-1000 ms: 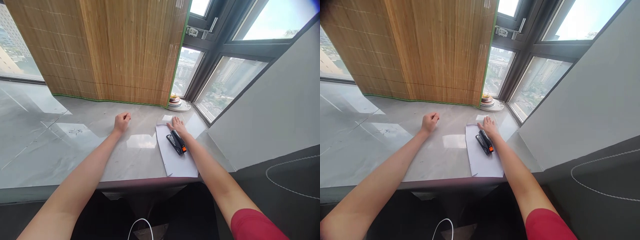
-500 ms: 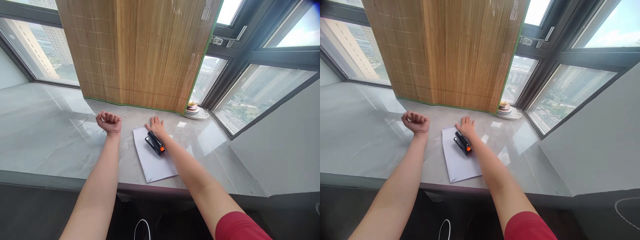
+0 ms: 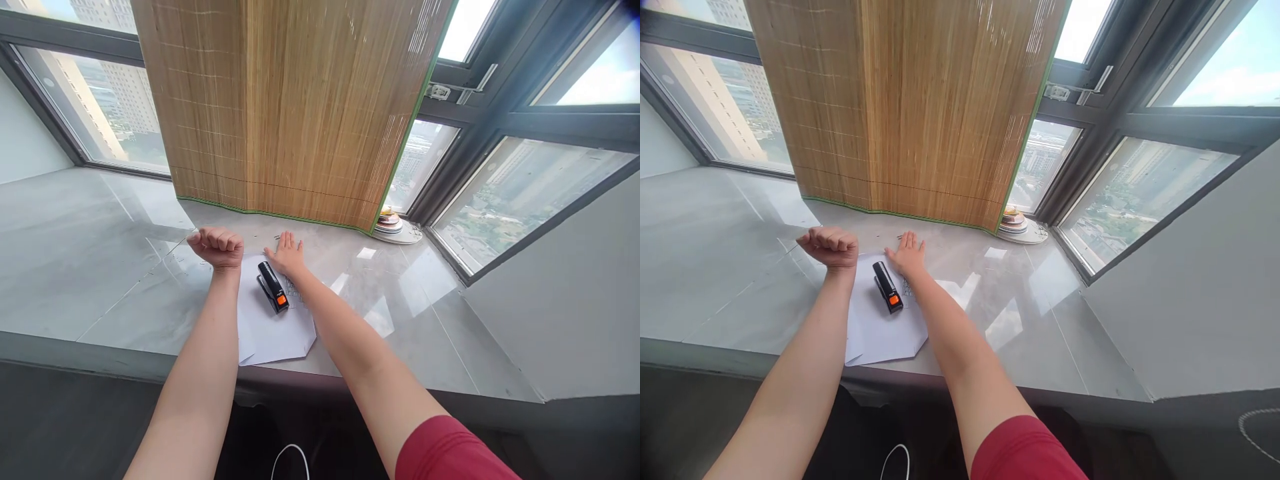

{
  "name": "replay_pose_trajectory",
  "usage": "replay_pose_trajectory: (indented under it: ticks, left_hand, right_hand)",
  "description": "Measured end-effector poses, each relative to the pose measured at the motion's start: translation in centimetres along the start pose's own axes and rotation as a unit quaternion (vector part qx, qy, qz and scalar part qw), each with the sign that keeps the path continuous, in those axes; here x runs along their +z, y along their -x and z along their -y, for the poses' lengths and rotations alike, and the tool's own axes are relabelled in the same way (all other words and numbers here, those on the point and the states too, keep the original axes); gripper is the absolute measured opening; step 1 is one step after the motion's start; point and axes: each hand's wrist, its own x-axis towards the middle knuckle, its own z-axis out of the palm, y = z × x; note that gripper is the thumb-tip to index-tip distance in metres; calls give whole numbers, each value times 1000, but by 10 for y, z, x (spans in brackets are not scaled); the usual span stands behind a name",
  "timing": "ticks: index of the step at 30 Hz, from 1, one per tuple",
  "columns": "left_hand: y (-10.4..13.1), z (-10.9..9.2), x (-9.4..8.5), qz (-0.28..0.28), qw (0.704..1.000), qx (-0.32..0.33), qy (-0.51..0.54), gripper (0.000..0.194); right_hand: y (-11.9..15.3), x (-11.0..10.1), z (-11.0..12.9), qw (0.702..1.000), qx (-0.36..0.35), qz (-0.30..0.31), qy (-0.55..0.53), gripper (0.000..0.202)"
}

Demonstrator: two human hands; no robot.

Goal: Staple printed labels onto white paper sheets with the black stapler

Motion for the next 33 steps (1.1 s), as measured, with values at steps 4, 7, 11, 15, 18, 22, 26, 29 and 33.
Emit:
replay_pose_trajectory:
  ticks: [4,7,11,15,18,22,26,29,33]
  left_hand:
    - [3,2,8,2,997,-80,9,73]
    - [11,7,29,66,982,-175,2,69]
    - [37,20,71,230,931,-279,-41,52]
    - [66,35,92,404,860,-208,-233,39]
    - [77,39,92,520,761,-111,-372,28]
    - [79,35,90,544,709,-89,-439,31]
    - [79,32,92,541,705,-97,-449,30]
    - [80,32,92,534,702,-92,-461,28]
    - [78,36,92,550,699,-82,-451,30]
  right_hand:
    - [19,-16,-40,999,50,3,4,90]
    - [36,-33,-75,994,104,11,32,89]
    - [56,-56,-121,987,145,13,60,88]
    - [70,-69,-152,983,171,8,64,88]
    - [74,-70,-162,982,178,1,58,87]
    - [71,-73,-163,984,172,-11,41,82]
    - [78,-93,-156,989,111,-99,-21,61]
    - [109,-111,-146,970,33,-224,-91,49]
    - [162,-116,-134,976,-53,-157,-140,33]
